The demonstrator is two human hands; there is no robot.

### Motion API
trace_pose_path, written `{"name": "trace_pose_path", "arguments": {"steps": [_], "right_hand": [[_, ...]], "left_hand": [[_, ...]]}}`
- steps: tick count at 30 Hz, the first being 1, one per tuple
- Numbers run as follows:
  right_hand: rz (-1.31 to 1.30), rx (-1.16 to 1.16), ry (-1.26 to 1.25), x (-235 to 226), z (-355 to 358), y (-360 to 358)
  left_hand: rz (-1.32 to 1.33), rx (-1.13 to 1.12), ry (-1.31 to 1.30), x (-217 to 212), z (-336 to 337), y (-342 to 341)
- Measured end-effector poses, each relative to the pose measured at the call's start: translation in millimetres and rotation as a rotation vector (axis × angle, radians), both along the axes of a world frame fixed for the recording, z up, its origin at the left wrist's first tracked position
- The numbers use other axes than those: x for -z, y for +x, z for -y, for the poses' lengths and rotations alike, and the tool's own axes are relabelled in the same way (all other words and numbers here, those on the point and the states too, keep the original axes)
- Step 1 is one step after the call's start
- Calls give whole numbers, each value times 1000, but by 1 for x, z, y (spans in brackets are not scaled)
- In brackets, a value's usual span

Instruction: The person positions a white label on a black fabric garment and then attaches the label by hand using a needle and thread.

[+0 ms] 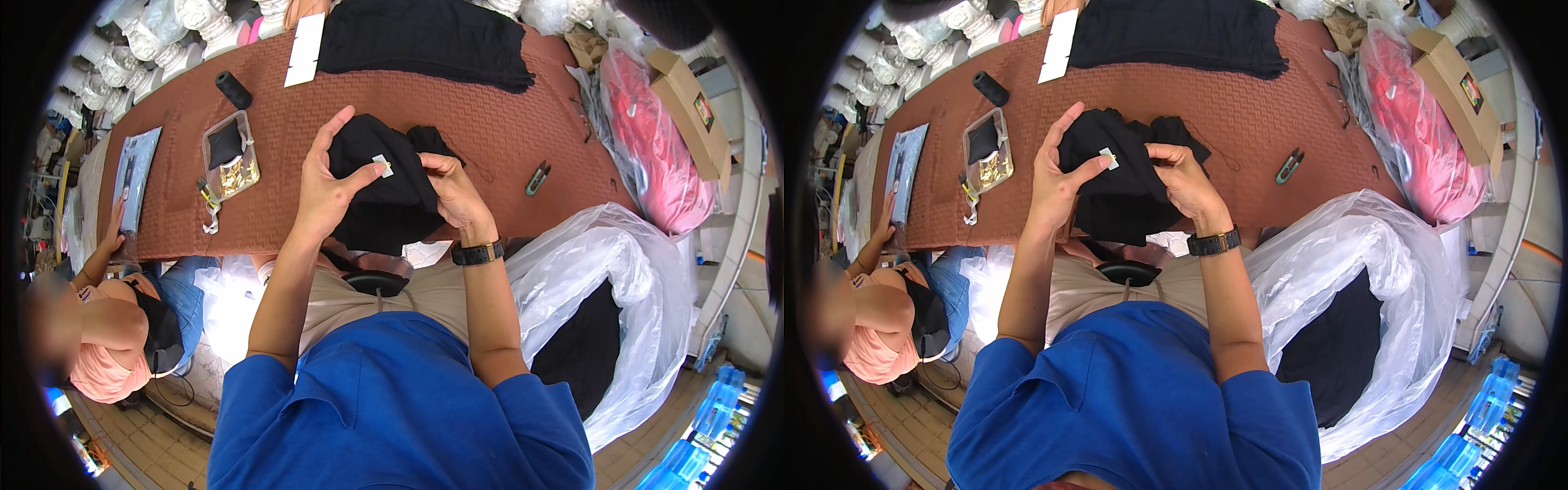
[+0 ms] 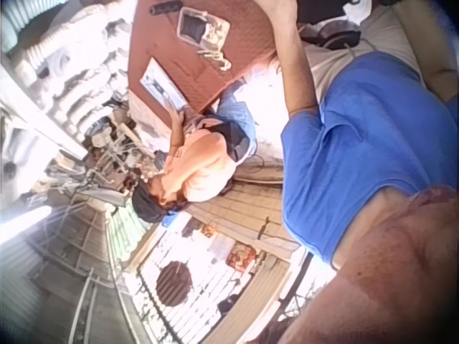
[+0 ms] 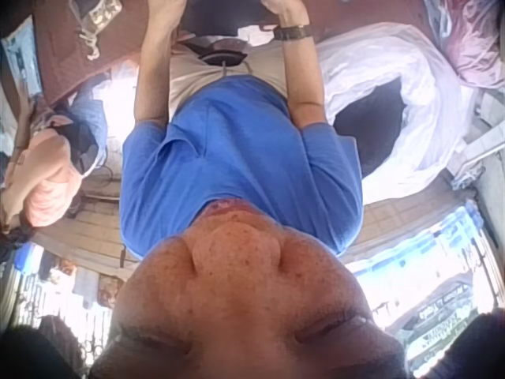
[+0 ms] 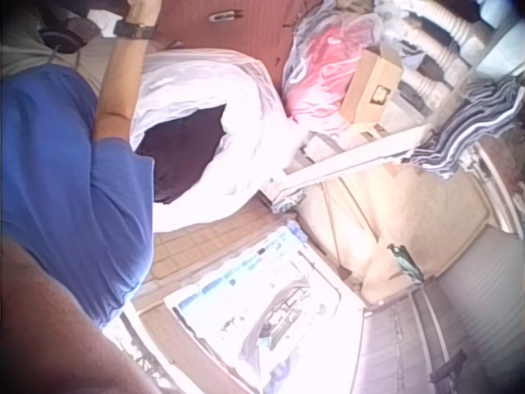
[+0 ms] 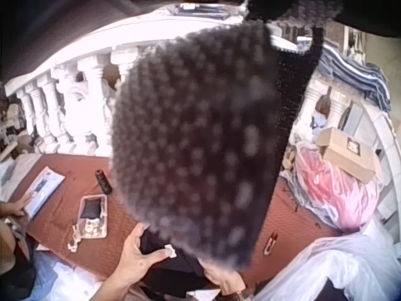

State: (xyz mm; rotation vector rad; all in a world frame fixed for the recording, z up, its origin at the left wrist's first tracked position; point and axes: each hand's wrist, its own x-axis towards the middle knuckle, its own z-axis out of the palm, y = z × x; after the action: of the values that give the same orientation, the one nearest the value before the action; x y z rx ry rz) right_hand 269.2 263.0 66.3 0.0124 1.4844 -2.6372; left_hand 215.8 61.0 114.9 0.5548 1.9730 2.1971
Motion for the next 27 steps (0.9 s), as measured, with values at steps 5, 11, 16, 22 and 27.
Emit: {"name": "trace_pose_path", "arguments": {"steps": [5,11,16,22,27], "right_hand": [[-18,0,1,3,-4,1],[-13,-3,-5,3,-4,1],[-2,-15,-10,3,-5,1],[-4,-11,2,5,-5,1],[14,-13,1,2,-6,2]], "left_hand": [[11,9,2,1,-1,0],[27,21,18,-5,-2,3],[28,24,-13,-1,-3,0],[44,32,-9,3,-1,-1],[48,38,-18,5,-1,-2]]}}
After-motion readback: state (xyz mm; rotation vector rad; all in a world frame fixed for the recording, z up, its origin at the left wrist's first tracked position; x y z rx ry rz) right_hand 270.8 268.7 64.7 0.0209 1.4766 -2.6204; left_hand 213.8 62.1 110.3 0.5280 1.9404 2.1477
